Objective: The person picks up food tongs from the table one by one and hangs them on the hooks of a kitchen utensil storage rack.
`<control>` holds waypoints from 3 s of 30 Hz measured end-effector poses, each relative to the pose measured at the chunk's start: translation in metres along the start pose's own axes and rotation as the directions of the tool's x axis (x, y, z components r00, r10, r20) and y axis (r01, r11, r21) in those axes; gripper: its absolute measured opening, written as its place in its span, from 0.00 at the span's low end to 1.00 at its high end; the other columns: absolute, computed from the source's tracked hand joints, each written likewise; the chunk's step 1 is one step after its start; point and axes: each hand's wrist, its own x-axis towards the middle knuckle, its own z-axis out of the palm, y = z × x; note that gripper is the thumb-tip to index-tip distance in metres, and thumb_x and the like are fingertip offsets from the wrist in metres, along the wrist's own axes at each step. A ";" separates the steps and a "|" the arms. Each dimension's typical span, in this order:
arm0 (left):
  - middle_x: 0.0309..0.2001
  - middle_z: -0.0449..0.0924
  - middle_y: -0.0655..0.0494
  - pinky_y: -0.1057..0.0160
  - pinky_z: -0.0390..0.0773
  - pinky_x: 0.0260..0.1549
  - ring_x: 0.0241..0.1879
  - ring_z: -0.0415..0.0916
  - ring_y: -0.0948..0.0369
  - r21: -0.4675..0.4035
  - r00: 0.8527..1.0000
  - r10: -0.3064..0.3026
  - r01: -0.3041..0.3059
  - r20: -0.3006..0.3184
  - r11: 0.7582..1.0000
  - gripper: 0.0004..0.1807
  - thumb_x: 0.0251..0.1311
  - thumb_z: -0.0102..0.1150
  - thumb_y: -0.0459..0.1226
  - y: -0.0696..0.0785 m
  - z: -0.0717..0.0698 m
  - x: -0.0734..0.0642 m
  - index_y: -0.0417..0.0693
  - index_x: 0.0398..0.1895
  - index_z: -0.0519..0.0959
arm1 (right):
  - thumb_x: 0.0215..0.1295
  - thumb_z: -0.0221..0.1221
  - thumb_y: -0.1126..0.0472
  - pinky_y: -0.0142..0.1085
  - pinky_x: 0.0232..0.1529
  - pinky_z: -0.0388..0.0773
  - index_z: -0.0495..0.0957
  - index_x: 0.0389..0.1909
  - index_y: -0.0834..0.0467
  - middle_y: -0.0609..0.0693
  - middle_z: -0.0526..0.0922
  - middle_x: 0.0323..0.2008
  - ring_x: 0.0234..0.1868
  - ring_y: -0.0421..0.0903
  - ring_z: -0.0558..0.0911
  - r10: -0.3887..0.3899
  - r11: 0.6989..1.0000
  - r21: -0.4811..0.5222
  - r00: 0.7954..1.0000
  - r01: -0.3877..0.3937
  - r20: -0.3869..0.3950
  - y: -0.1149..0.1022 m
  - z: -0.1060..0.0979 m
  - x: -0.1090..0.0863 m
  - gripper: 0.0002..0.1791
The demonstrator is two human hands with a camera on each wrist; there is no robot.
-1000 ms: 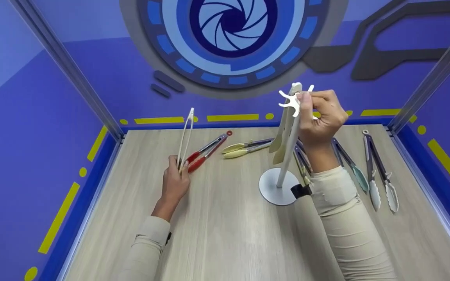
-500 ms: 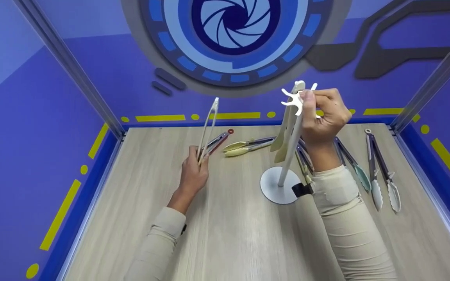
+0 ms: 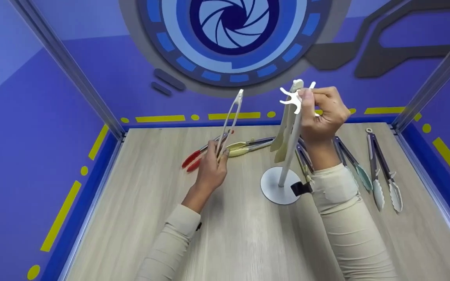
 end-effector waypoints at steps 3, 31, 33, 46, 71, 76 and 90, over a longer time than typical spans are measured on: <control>0.30 0.69 0.50 0.69 0.63 0.26 0.27 0.63 0.63 0.003 1.000 0.023 -0.023 0.011 1.000 0.10 0.79 0.55 0.37 0.012 0.005 0.006 0.40 0.51 0.69 | 0.59 0.62 0.66 0.21 0.36 0.77 0.85 0.18 0.70 0.68 0.82 0.21 0.30 0.32 0.80 -0.006 1.000 0.002 1.000 0.006 -0.007 -0.001 0.000 0.001 0.14; 0.25 0.69 0.53 0.69 0.59 0.23 0.22 0.63 0.64 0.109 0.990 0.132 -0.136 0.041 0.985 0.11 0.80 0.54 0.41 0.055 0.013 0.028 0.41 0.51 0.71 | 0.59 0.62 0.66 0.20 0.35 0.74 0.85 0.19 0.69 0.67 0.82 0.20 0.29 0.32 0.78 -0.025 1.000 -0.003 1.000 0.025 0.004 0.002 0.000 -0.001 0.13; 0.25 0.69 0.53 0.69 0.60 0.23 0.22 0.63 0.64 0.115 0.990 0.133 -0.137 0.046 0.984 0.11 0.80 0.54 0.41 0.056 0.013 0.028 0.42 0.51 0.71 | 0.59 0.62 0.66 0.20 0.34 0.74 0.85 0.19 0.70 0.67 0.81 0.20 0.29 0.32 0.78 -0.023 1.000 0.000 1.000 0.023 0.006 0.002 0.001 -0.002 0.13; 0.27 0.68 0.52 0.67 0.60 0.25 0.23 0.62 0.63 0.148 0.983 0.174 -0.182 0.064 0.972 0.11 0.78 0.56 0.38 0.057 0.016 0.031 0.40 0.52 0.72 | 0.59 0.62 0.66 0.21 0.35 0.75 0.85 0.19 0.70 0.68 0.81 0.20 0.30 0.31 0.78 -0.016 1.000 0.011 1.000 0.016 -0.001 0.001 0.001 0.000 0.13; 0.26 0.67 0.55 0.69 0.60 0.24 0.24 0.62 0.65 0.012 0.986 0.129 -0.131 0.105 0.991 0.08 0.81 0.53 0.39 0.049 0.038 0.024 0.44 0.52 0.72 | 0.60 0.62 0.66 0.21 0.34 0.75 0.85 0.18 0.69 0.67 0.81 0.20 0.29 0.31 0.78 -0.004 1.000 0.023 1.000 0.003 0.014 0.002 0.003 -0.001 0.14; 0.28 0.65 0.56 0.71 0.60 0.26 0.27 0.60 0.67 -0.100 0.984 0.144 -0.134 0.103 0.986 0.08 0.83 0.49 0.39 0.044 0.061 0.023 0.43 0.51 0.70 | 0.60 0.62 0.66 0.20 0.33 0.74 0.86 0.17 0.69 0.67 0.82 0.20 0.28 0.29 0.78 0.014 0.999 0.031 0.999 -0.016 0.041 0.001 0.004 0.002 0.15; 0.31 0.68 0.53 0.73 0.63 0.26 0.30 0.63 0.66 -0.166 0.990 0.128 -0.116 0.062 0.979 0.09 0.84 0.47 0.39 0.046 0.105 0.019 0.41 0.53 0.68 | 0.60 0.61 0.68 0.19 0.33 0.71 0.86 0.17 0.69 0.67 0.81 0.19 0.29 0.28 0.76 -0.017 0.998 0.055 0.994 0.011 0.112 -0.005 -0.001 0.009 0.14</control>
